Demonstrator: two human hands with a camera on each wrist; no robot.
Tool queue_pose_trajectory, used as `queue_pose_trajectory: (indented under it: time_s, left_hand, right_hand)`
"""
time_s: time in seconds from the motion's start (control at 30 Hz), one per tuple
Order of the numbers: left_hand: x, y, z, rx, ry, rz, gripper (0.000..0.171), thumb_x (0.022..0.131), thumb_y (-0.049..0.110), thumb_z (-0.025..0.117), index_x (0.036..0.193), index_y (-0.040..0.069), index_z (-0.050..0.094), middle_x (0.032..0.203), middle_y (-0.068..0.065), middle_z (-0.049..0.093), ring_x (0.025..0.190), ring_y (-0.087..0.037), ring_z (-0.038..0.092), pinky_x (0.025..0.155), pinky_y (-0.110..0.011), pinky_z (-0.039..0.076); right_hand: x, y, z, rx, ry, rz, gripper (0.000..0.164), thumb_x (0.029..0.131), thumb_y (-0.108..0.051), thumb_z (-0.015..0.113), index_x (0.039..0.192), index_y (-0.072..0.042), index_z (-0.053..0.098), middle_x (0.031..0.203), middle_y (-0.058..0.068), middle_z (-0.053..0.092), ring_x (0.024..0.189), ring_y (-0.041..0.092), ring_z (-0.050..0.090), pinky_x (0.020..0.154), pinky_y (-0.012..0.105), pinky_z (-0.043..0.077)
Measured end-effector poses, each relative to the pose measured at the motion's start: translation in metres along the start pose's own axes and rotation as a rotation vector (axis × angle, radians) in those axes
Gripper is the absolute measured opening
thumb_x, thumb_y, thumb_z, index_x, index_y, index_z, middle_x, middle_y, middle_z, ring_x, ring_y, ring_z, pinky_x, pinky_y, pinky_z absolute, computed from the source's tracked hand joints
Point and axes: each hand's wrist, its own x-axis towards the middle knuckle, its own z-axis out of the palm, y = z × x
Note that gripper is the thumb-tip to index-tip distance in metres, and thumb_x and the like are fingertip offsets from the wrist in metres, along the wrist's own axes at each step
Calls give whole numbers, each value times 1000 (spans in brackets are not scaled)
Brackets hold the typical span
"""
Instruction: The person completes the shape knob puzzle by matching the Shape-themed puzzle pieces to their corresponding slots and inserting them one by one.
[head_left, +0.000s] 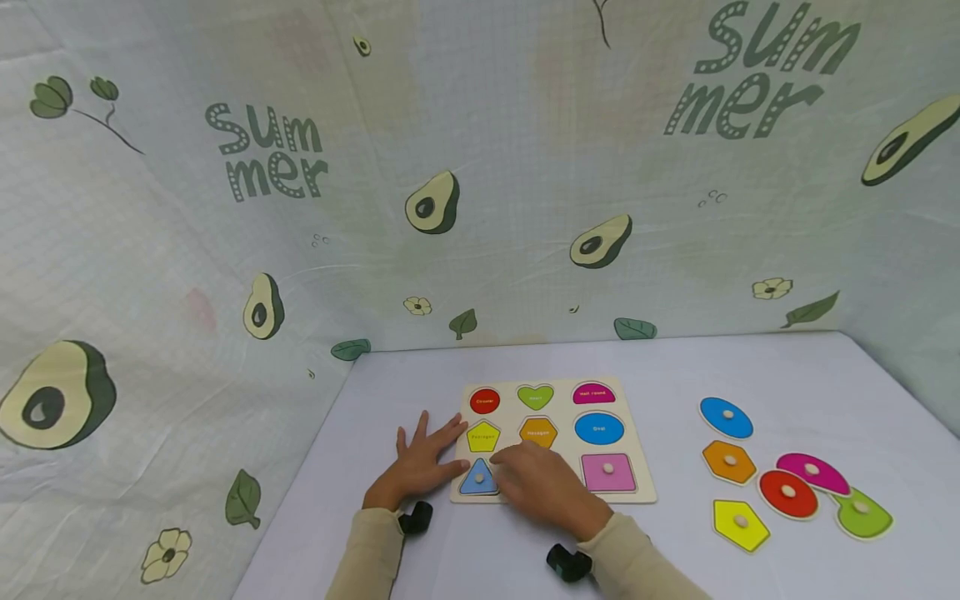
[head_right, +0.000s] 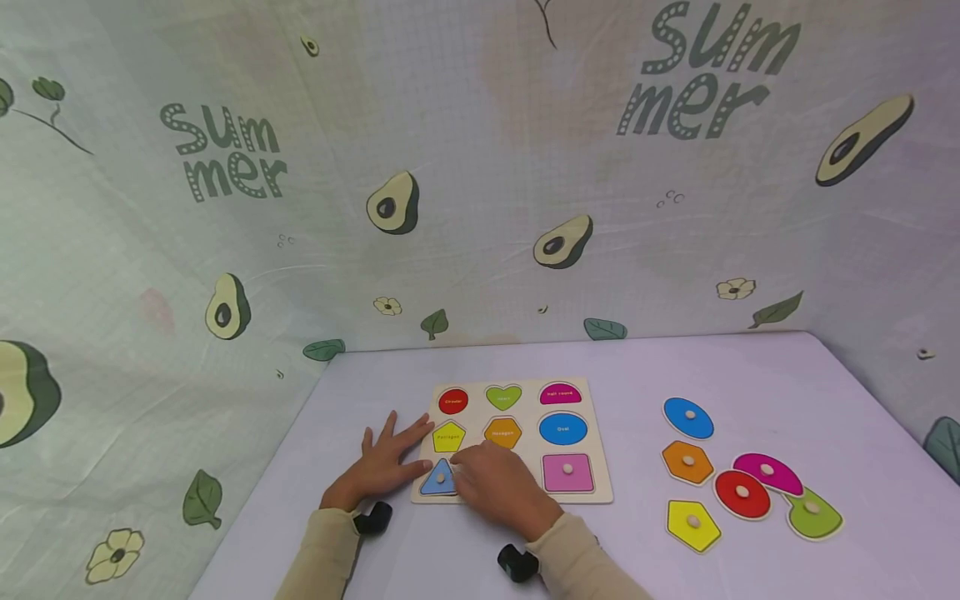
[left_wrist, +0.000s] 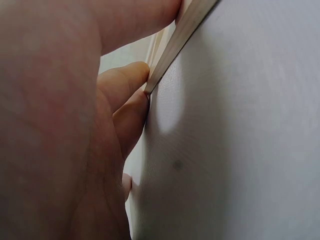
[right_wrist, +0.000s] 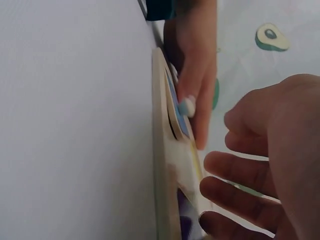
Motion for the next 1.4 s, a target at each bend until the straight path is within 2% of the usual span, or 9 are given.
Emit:
queue_pose_trajectory:
  time_s: [0.1,0.33,0.57,0.67,0.87,1.07,1.17,1.4]
  left_hand:
    - [0,0,0,8,0,-5,75,88,64,58,155,35,40,162,11,31,152,-41,-2,110,-72,-10]
    - [0,1,-1,-4,0,-6,75,88,62,59,155,34,40,162,11,30,152,-41,-3,110,-72,-12]
    - [0,-1,1,-22,10,1,75,88,61,60,154,34,41,162,11,31,152,-41,-2,110,-71,-12]
    - [0,-2,2,-32,12,2,74,88,61,60,154,34,41,161,11,32,152,-41,-2,110,-71,-12]
    - [1,-2,4,-31,15,2,74,88,61,60,154,34,41,161,12,31,152,-41,-2,110,-71,-12]
    - [1,-2,3,-25,9,1,75,88,62,60,155,34,40,162,12,31,152,-41,-3,110,-71,-12]
    - [1,-1,2,-35,12,1,74,88,60,61,155,33,40,162,11,31,152,-41,-3,110,-71,-12]
    - [1,0,4,-28,16,-12,75,87,60,62,154,33,41,161,10,32,152,-42,-2,110,-71,-12]
  right_hand:
    - [-5,5,-9,20,68,35,27,93,-27,72,117,-15,74,108,-5,72,105,16,65,90,40,56]
    - [-12,23,-25,-19,164,115,20,90,-25,76,109,-16,77,102,-6,73,98,13,67,86,35,57]
    - [-23,46,-43,-43,225,112,16,90,-20,75,105,-14,76,96,-8,73,90,11,68,84,35,58]
    - [-29,60,-50,-63,246,112,16,91,-18,74,106,-13,76,98,-7,73,92,12,68,85,38,58]
    - [-41,79,-67,-73,234,162,20,90,-19,75,109,-12,76,103,-3,74,97,21,69,88,46,57]
    - [-51,95,-87,74,172,275,21,94,-20,71,113,-11,75,105,-1,73,89,17,64,79,39,59]
    - [-53,102,-96,123,167,331,22,96,-21,68,115,-9,73,103,0,72,89,18,63,77,37,59]
    - [-58,117,-111,62,215,365,24,98,-20,65,116,-7,72,105,7,72,93,27,64,78,45,59]
